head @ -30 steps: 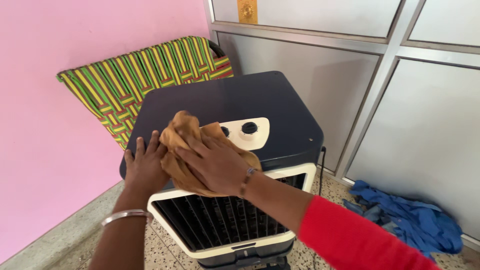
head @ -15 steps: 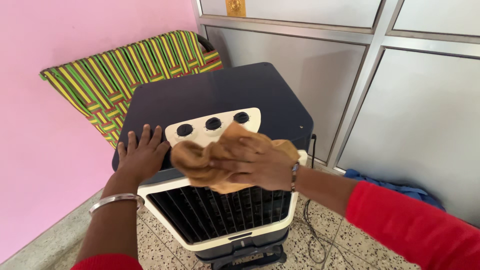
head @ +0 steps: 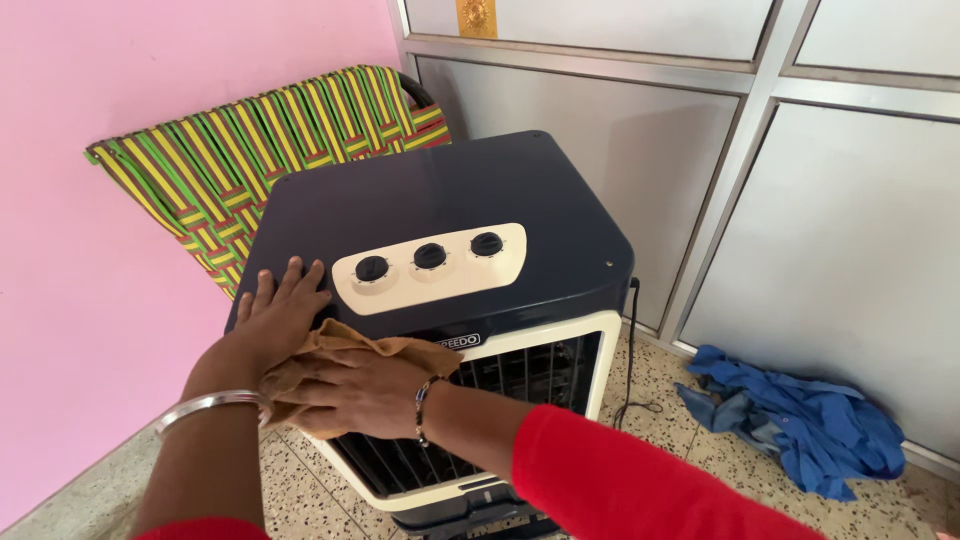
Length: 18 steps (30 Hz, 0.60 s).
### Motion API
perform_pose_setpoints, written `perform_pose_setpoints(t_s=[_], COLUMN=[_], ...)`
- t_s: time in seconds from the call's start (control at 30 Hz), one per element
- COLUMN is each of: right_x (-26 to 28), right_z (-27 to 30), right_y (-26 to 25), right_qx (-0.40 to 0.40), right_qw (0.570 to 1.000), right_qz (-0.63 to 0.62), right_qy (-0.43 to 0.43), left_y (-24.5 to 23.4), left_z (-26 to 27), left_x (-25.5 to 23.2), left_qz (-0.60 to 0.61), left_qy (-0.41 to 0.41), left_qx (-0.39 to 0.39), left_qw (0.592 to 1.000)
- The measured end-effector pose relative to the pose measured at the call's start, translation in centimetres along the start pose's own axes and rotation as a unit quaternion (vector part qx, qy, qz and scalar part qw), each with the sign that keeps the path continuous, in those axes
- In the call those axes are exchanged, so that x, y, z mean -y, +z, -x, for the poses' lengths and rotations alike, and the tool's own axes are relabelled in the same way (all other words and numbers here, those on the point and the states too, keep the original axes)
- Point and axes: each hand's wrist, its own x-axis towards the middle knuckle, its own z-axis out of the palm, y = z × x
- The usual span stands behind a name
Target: The person wipes the exterior surfaces of a portable air cooler using a brown cloth. They clean the top control panel, the front grille, and the side panels in a repetitive wiping motion.
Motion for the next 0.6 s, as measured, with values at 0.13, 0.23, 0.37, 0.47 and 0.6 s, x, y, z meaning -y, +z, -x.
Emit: perform_pose_setpoints(t_s=[0.13,0.23,0.37,0.47,0.6], right_x=[0.0,-0.8,-3.2,-5.5,-8.3], right_z=[0.3,1.7,7.3,13.7,20.4], right_y=[0.4,-0.5,-3.7,-6.2,-8.5], right_qx=[-0.009,-0.013,0.000,-0.027,0.006], right_qw=[1.000,0.999,0.998,1.000,0.997], right_qz=[-0.002,-0.044,-0.052,0.012,0.063], right_qy=[-0.002,-0.005,0.021,0.011,0.033], left_y=[-0.3,0.0,0.9,1.7,2.1], left_z=[0.0,0.2,0.1,0.4,1.0], left_x=[-0.5,-0.3,0.0,-0.2,-1.1], left_qz=[0.022,0.014,-0.045,-0.081,-0.020], left_qy=[-0.034,-0.013,0.005,0.007,-0.021], left_qx=[0.023,0.001,-0.045,-0.088,-0.150], left_qw=[0.999,1.000,0.998,0.993,0.988])
